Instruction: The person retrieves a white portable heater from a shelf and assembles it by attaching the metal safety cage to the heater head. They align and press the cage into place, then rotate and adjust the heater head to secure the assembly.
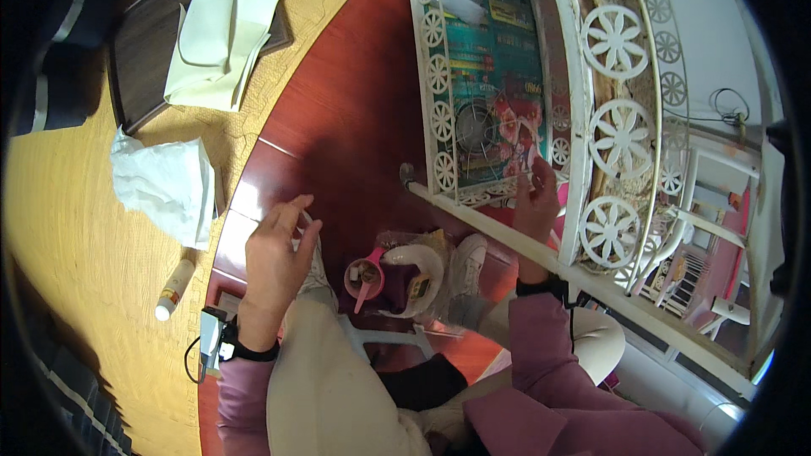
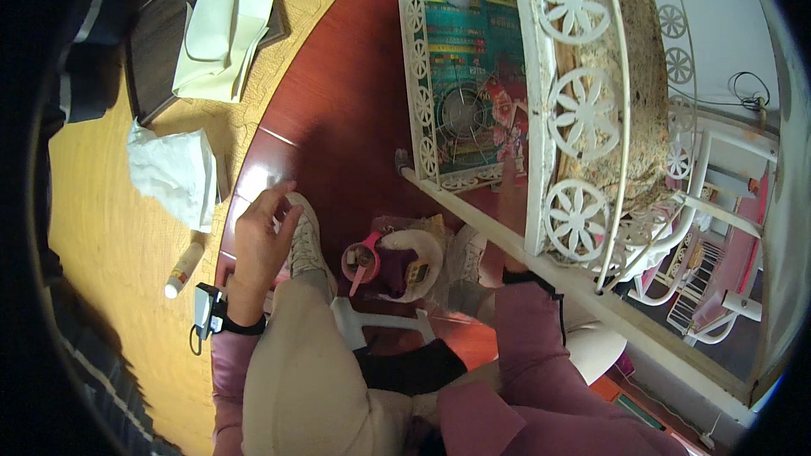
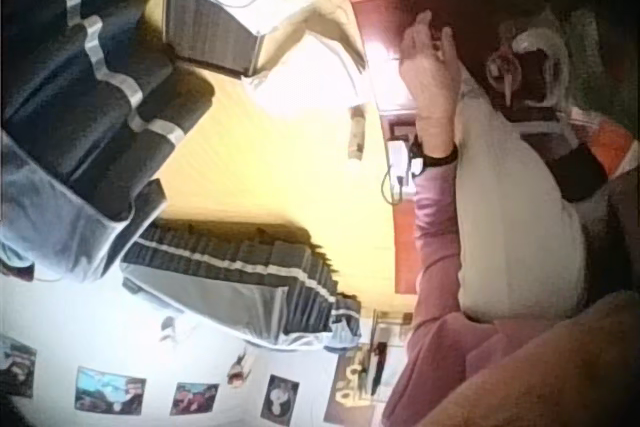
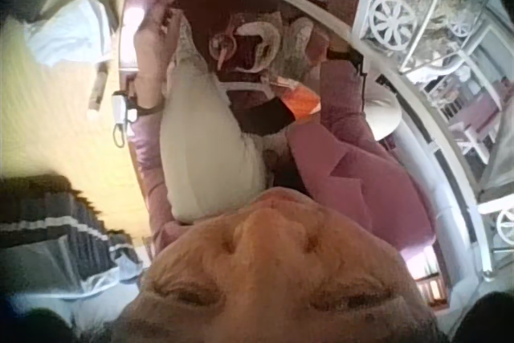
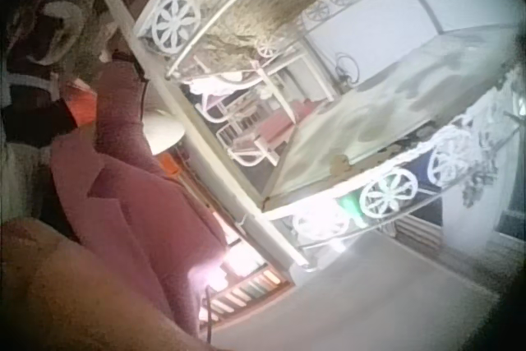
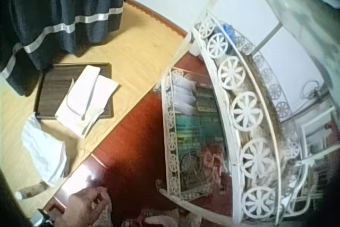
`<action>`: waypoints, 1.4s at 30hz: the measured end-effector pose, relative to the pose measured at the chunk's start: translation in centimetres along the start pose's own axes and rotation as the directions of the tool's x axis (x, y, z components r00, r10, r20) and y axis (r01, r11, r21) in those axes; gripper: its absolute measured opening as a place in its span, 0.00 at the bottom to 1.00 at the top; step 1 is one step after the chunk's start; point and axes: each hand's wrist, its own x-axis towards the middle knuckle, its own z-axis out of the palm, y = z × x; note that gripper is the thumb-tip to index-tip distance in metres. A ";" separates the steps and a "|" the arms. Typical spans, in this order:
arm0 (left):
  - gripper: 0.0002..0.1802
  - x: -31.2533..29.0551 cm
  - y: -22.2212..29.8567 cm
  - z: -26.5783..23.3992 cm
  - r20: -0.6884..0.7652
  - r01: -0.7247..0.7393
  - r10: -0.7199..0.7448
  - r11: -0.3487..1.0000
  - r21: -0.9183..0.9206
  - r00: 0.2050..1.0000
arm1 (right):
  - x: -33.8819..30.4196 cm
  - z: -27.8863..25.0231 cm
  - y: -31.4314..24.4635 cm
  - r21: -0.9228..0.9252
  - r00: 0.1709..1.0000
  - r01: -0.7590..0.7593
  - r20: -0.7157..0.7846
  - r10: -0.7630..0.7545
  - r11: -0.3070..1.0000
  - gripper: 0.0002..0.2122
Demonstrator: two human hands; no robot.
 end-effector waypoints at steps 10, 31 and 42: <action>0.15 -0.3 -2.6 2.1 0.011 0.068 -0.067 0.998 -0.017 0.998 | 5.1 4.1 4.6 0.308 0.665 -0.693 0.621 0.414 0.652 0.14; 0.14 -0.5 -3.6 2.8 0.057 0.104 -0.102 0.994 -0.041 0.993 | 5.6 2.1 10.1 0.526 0.503 -0.817 0.450 0.738 0.235 0.16; 0.15 -1.0 -4.0 3.0 0.067 0.121 -0.119 0.992 -0.034 0.991 | 5.4 3.3 17.3 0.608 0.552 -0.768 0.471 0.688 0.200 0.19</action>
